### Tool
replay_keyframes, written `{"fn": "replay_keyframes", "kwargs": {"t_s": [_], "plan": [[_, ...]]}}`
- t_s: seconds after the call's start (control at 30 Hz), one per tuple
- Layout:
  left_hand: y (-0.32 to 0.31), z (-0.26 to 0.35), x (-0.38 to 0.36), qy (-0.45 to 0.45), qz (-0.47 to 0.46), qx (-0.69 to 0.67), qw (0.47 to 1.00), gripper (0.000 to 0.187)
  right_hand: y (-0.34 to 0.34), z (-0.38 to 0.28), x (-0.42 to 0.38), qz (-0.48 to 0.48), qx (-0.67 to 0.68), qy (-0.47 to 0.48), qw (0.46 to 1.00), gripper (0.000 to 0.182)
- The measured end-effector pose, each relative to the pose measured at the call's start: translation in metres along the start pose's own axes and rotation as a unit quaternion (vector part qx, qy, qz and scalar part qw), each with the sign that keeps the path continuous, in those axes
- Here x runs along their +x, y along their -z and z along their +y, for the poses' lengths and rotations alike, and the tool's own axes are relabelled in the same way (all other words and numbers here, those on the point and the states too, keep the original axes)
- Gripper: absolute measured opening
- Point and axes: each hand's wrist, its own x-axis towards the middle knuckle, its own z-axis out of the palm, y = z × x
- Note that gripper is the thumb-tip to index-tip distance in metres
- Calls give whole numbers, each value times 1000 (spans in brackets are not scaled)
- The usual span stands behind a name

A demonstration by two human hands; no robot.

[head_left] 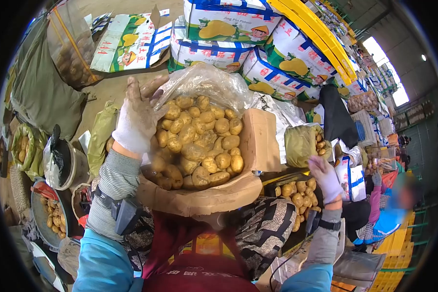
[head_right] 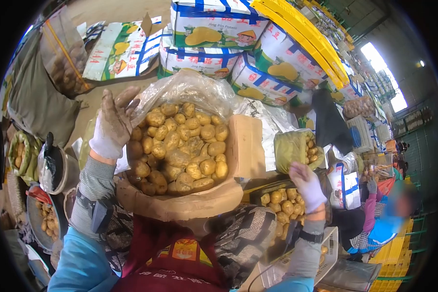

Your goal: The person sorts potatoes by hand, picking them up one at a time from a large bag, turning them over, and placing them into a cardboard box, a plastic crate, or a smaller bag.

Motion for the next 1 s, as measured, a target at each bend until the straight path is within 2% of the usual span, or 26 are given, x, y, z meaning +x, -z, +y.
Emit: {"fn": "replay_keyframes", "kwargs": {"t_s": [0.03,0.07,0.1,0.13,0.17,0.2,0.27,0.3,0.33,0.37,0.4,0.47,0.57,0.63,0.7,0.77,0.8,0.83,0.93,1.0], "plan": [[-4,3,0,0,-20,-5,1000,64,-34,-30,18,-50,-10,5,999,40],[-7,6,1,0,-38,-11,999,69,-67,-44,40,-123,-48,66,989,41],[-7,7,1,-1,-55,-15,998,75,-104,-54,58,-187,-61,80,977,44],[-6,8,0,9,-40,-29,999,76,-143,-61,75,-242,-81,102,961,46],[-4,10,0,18,-24,-42,999,77,-183,-63,87,-265,-142,118,946,50],[-3,11,0,27,-10,-55,998,78,-224,-64,104,-299,-246,162,908,54],[0,13,2,43,5,-75,996,78,-301,-84,109,-308,-365,179,860,54],[2,13,3,49,8,-87,995,78,-341,-57,124,-299,-388,219,844,52],[4,13,4,55,11,-98,994,79,-376,-69,118,-282,-500,179,799,45],[3,16,4,63,19,-112,992,79,-408,-45,129,-281,-522,195,781,41],[3,16,5,60,22,-111,992,79,-433,-25,132,-266,-506,203,795,42],[3,16,4,56,28,-108,992,79,-469,13,148,-244,-535,157,794,46],[6,15,7,62,20,-107,992,76,-452,-17,145,-305,-536,144,774,52],[6,15,5,67,9,-102,993,69,-429,-15,152,-290,-370,135,872,54],[3,11,4,62,3,-65,996,59,-394,-19,157,-294,-175,113,933,57],[2,-1,2,45,-13,-23,999,50,-353,-41,144,-318,52,82,943,61],[3,-12,1,29,-26,0,999,46,-332,-53,135,-321,168,67,930,64],[4,-22,0,14,-41,24,999,42,-311,-64,125,-311,180,84,929,66],[-4,-51,-8,116,-26,38,992,37,-256,-95,89,-275,192,140,932,68],[-4,-73,-18,201,-82,28,976,38,-233,-101,65,-247,170,180,937,67]]}}
